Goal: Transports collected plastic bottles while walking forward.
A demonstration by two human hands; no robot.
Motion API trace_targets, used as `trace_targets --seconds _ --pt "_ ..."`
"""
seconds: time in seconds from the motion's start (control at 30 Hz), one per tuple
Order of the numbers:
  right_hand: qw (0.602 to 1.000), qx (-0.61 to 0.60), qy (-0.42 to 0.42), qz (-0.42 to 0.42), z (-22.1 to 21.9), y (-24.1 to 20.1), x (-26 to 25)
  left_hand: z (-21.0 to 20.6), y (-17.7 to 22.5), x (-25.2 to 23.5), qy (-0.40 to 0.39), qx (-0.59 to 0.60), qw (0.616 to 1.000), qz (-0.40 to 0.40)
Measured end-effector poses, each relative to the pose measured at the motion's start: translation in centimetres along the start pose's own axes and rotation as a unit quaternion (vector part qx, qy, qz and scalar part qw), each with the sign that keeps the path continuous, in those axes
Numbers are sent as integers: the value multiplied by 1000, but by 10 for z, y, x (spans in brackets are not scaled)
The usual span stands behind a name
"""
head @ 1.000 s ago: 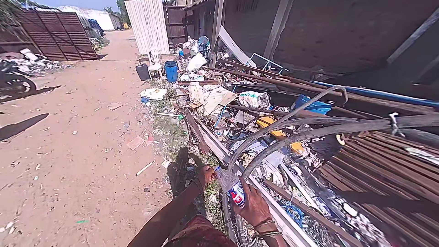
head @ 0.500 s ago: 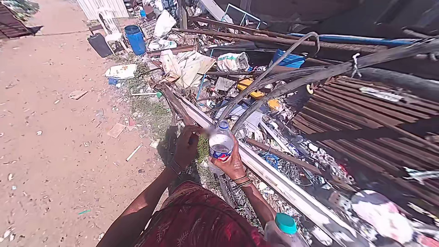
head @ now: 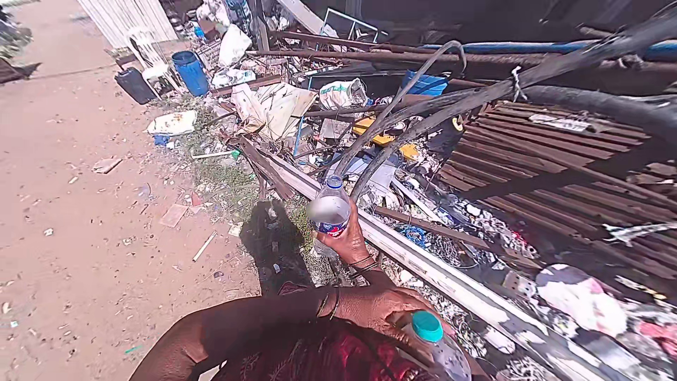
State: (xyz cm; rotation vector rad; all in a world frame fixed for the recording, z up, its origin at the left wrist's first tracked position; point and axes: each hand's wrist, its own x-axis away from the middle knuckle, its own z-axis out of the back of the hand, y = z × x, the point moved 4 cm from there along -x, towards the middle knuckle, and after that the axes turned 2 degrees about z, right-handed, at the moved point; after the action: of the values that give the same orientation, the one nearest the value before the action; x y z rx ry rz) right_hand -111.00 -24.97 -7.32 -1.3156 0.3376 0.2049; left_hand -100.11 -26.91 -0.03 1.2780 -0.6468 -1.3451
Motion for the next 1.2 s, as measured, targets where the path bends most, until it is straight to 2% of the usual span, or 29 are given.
trace_targets --seconds 0.07,0.17,0.3,0.4,0.53,0.63,0.73,0.8,0.93,1.0,1.07,1.2 --pt "1000 14 2 -1 3 -4 0 -11 -12 -10 -5 62 998 -25" --pt "1000 18 3 15 10 -8 -4 -18 -9 -16 -3 59 998 -14" --pt "999 39 7 36 31 -7 -28 9 16 -4 92 -17 995 -45" --pt "996 56 34 68 54 -1 -54 51 34 30 180 -115 976 -39" --pt "993 72 75 62 68 1 -69 114 60 105 342 -279 895 69" --pt "995 47 60 63 51 4 -70 145 60 164 442 -346 811 163" --pt "997 10 6 73 16 -1 -58 156 68 204 480 -463 694 271" --pt "998 -19 -27 49 -1 -5 -46 156 72 214 470 -490 657 328" --pt "993 -90 -70 -32 -33 -7 -28 156 72 229 440 -496 639 389" --pt "990 -112 -76 -31 -46 -7 -21 157 74 231 427 -501 637 401" --pt "989 -125 -79 -25 -53 -11 -17 159 75 235 402 -468 661 427" --pt "973 -216 -63 -45 -57 -11 -15 154 58 259 320 -301 737 514"
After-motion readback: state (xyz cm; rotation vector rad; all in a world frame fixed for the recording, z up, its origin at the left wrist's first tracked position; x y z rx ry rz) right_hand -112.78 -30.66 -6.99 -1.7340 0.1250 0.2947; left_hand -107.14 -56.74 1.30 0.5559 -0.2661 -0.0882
